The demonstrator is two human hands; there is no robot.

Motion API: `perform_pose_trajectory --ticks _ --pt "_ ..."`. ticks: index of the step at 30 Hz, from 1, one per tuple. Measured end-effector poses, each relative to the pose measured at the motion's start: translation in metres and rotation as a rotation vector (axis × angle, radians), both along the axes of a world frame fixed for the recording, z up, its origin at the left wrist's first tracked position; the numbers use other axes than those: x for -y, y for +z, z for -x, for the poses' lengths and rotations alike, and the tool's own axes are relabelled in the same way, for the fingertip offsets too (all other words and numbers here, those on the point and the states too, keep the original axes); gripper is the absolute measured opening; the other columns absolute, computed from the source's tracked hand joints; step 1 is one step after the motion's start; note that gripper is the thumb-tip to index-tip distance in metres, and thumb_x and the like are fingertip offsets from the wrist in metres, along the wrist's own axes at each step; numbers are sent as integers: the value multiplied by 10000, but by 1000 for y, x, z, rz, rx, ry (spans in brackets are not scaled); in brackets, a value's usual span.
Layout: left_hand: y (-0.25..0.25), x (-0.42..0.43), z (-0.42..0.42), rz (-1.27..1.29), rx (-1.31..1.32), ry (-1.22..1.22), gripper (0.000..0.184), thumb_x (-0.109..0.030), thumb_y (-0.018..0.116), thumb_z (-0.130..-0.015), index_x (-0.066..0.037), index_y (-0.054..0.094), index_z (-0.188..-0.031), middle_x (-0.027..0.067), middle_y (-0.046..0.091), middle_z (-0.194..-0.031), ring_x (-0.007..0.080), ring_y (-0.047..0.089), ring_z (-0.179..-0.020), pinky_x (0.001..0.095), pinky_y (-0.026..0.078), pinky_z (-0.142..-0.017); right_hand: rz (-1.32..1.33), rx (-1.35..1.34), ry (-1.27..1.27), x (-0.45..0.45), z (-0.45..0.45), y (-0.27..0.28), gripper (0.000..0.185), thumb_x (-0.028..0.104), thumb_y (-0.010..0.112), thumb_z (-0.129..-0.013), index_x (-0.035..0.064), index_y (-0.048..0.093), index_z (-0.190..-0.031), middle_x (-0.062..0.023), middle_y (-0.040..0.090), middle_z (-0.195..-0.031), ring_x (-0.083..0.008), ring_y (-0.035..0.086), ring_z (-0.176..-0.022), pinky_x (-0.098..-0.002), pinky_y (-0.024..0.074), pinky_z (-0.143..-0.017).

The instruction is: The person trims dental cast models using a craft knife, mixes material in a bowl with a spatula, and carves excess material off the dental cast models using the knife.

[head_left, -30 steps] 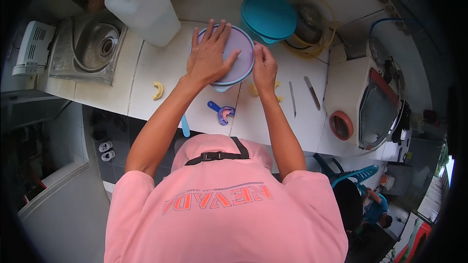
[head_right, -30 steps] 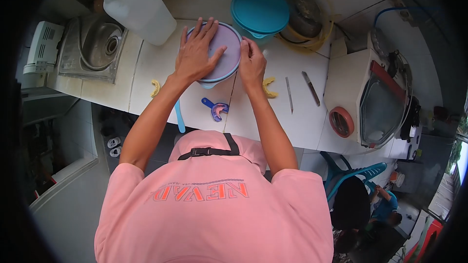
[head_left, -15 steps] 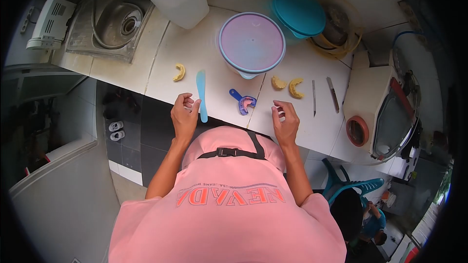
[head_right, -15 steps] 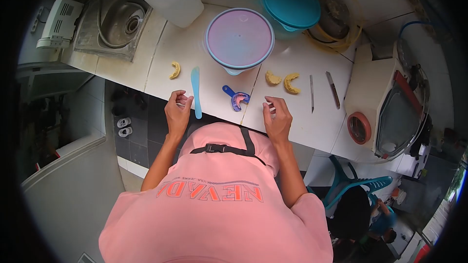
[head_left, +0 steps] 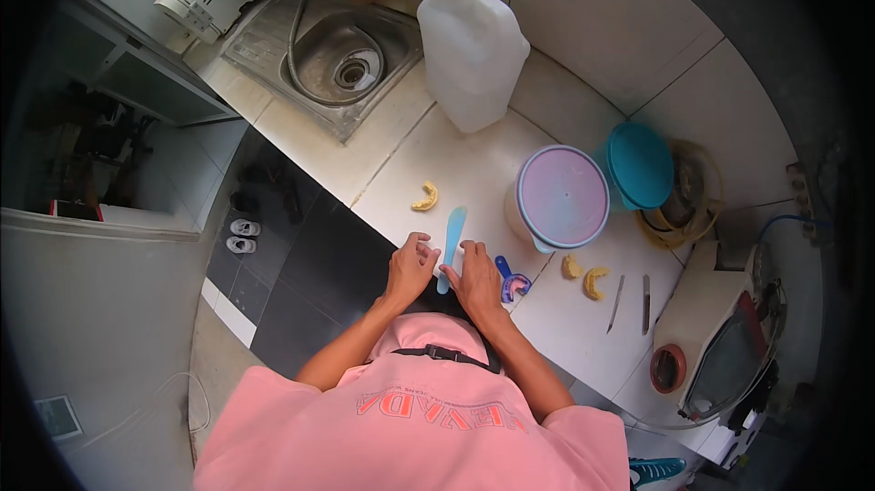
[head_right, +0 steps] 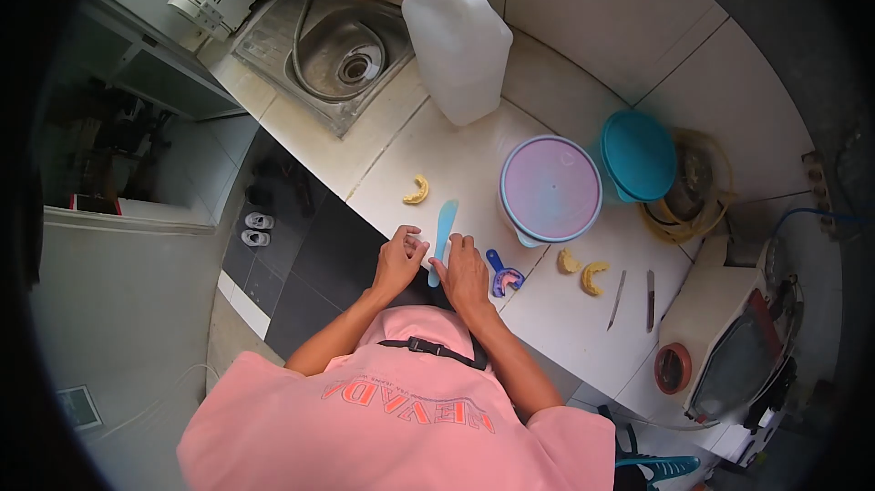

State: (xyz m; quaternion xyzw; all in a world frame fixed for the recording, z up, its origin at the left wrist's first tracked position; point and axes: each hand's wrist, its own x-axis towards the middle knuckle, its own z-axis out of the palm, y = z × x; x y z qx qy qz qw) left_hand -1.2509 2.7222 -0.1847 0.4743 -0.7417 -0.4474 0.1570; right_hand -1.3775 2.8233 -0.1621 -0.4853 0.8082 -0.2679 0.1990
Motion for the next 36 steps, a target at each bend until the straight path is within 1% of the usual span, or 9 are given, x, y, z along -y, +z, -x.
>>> perform_pose_trajectory --ticks 2,7,12,16,20,24,28,31,36 --pt "0 14 -13 -92 -72 63 285 -129 673 -879 21 592 -1107 109 691 -780 207 690 -661 324 535 -634 -32 -45 -26 12 -3 -4 494 139 760 -801 -3 494 -1193 -221 554 -1077 -403 620 -909 -460 522 -776" --pt "-1 67 -70 -141 -272 370 210 -58 600 -910 15 602 -1107 67 671 -793 129 650 -678 272 534 -636 -78 58 -208 17 -5 -19 445 19 688 -774 -8 515 -1183 -189 643 -870 -370 647 -814 -456 505 -737" --pt "-94 131 -192 -169 -198 596 177 -29 575 -913 -7 611 -1085 59 680 -817 109 653 -685 250 548 -592 -168 -29 -281 30 -13 -17 439 88 726 -749 -5 542 -1137 -172 656 -837 -365 655 -781 -458 507 -737" --pt "-205 133 -333 -600 -146 970 125 -117 592 -952 -63 603 -1063 50 672 -852 122 648 -657 254 557 -554 -127 -146 -329 42 -28 -13 432 107 730 -743 -3 548 -1118 -159 667 -819 -368 657 -758 -457 507 -742" --pt "-218 92 -439 -815 96 1078 119 -87 550 -905 -48 619 -993 75 644 -742 179 621 -571 315 526 -480 -328 -14 -452 43 -25 -18 311 113 734 -763 -16 602 -1013 -173 660 -848 -334 659 -776 -442 512 -715" --pt "-223 74 -482 -850 182 1089 139 -95 542 -901 -41 614 -1006 86 649 -771 189 622 -575 326 531 -486 -150 -192 -329 74 -53 49 174 109 703 -826 -24 635 -916 -169 678 -809 -314 674 -703 -396 536 -669" --pt "-229 99 -473 -840 54 1150 141 -74 522 -917 -37 597 -1030 93 655 -825 177 627 -614 302 525 -491 168 94 -287 176 -67 82 141 113 680 -881 -19 653 -921 -141 645 -820 -266 679 -697 -341 563 -615" --pt "-157 199 -395 -744 -248 1015 198 -153 545 -992 -48 571 -1158 46 651 -882 80 580 -628 222 491 -511 362 74 -247 272 -47 88 163 122 711 -856 -34 663 -866 -122 620 -769 -236 665 -723 -322 564 -642" --pt "114 324 -249 -487 -501 103 245 -215 581 -988 -15 622 -1124 -15 582 -842 42 502 -723 195 439 -685 644 60 -334 443 25 95 190 172 727 -849 -9 681 -883 -137 683 -807 -259 679 -703 -353 513 -662"
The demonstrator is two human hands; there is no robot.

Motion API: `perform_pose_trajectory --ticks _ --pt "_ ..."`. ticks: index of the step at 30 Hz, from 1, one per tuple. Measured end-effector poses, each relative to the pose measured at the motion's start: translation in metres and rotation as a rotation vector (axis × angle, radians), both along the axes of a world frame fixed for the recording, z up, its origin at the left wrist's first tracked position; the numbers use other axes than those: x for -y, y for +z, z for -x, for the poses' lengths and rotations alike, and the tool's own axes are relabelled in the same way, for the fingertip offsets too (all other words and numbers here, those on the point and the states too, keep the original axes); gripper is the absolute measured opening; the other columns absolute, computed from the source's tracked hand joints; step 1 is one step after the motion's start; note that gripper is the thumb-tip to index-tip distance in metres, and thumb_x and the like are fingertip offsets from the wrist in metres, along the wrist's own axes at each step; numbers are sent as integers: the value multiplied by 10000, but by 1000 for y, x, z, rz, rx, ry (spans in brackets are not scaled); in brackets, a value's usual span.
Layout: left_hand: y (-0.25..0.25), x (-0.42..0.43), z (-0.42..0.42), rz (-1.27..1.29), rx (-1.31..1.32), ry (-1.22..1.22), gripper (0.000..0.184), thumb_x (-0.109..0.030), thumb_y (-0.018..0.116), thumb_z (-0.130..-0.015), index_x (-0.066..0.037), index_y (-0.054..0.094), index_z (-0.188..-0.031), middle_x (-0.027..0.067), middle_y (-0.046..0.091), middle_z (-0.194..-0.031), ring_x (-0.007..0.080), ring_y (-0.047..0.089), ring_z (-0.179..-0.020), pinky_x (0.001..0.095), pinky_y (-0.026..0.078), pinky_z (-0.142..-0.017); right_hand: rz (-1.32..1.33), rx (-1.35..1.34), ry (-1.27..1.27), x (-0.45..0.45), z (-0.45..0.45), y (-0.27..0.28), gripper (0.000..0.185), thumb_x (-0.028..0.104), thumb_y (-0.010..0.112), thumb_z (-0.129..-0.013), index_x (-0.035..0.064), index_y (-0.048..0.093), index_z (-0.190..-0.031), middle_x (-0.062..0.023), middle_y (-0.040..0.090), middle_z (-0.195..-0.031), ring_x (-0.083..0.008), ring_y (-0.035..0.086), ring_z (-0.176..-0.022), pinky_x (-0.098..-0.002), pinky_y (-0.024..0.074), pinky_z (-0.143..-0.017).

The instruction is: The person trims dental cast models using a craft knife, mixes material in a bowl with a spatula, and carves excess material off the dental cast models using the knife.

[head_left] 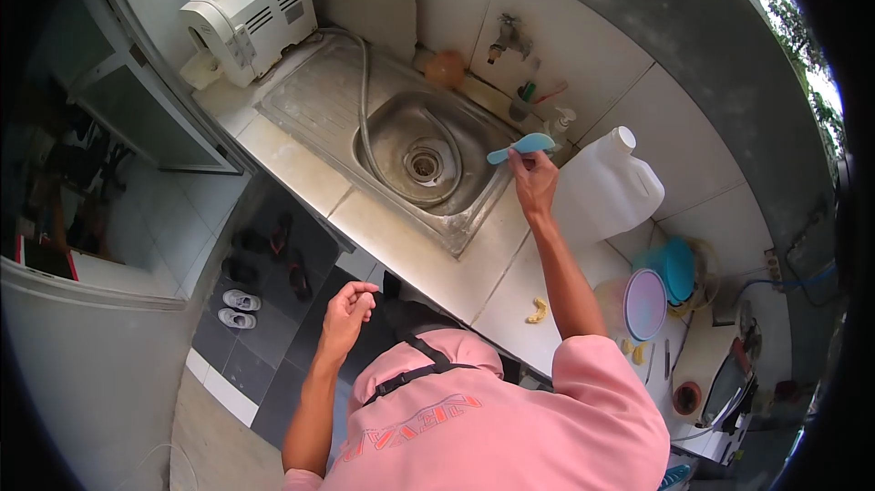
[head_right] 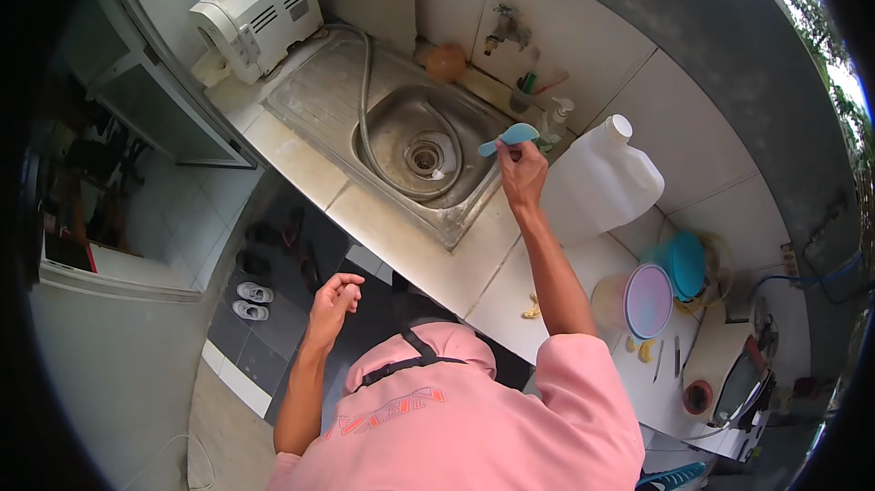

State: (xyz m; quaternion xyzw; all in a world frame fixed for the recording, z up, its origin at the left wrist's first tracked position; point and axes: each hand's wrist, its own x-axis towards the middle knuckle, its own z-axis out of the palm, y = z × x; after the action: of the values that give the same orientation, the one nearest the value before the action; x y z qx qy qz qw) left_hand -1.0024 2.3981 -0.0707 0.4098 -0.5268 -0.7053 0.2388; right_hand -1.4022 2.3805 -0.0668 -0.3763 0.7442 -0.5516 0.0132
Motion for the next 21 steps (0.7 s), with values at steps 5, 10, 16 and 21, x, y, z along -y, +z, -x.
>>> perform_pose_trajectory --ticks 5,10,16,21 --pt "186 28 36 111 -585 -591 288 -236 667 -941 51 682 -961 135 663 -868 177 575 -758 314 457 -752 1 -270 -383 121 118 -12 232 232 675 -880 5 692 -926 -148 721 -832 -341 698 -771 -411 527 -714" --pt "209 75 60 -330 -823 -887 349 -276 760 -869 55 671 -940 131 636 -902 203 578 -800 317 438 -730 -177 -326 -606 168 185 -40 238 187 661 -861 14 665 -1025 -206 696 -930 -398 674 -850 -483 512 -744" --pt "198 149 103 -685 -890 -974 294 -228 778 -856 45 671 -879 123 636 -866 200 584 -798 327 434 -724 11 -451 -687 194 144 -43 450 137 636 -866 -18 559 -1281 -249 602 -1229 -372 676 -940 -441 536 -808" --pt "176 184 116 -716 -850 -1119 494 -389 734 -881 83 671 -1013 149 657 -975 229 578 -817 331 428 -743 -152 86 -99 194 54 -83 406 35 605 -885 -8 559 -1285 -215 592 -1277 -227 683 -1004 -331 561 -864"
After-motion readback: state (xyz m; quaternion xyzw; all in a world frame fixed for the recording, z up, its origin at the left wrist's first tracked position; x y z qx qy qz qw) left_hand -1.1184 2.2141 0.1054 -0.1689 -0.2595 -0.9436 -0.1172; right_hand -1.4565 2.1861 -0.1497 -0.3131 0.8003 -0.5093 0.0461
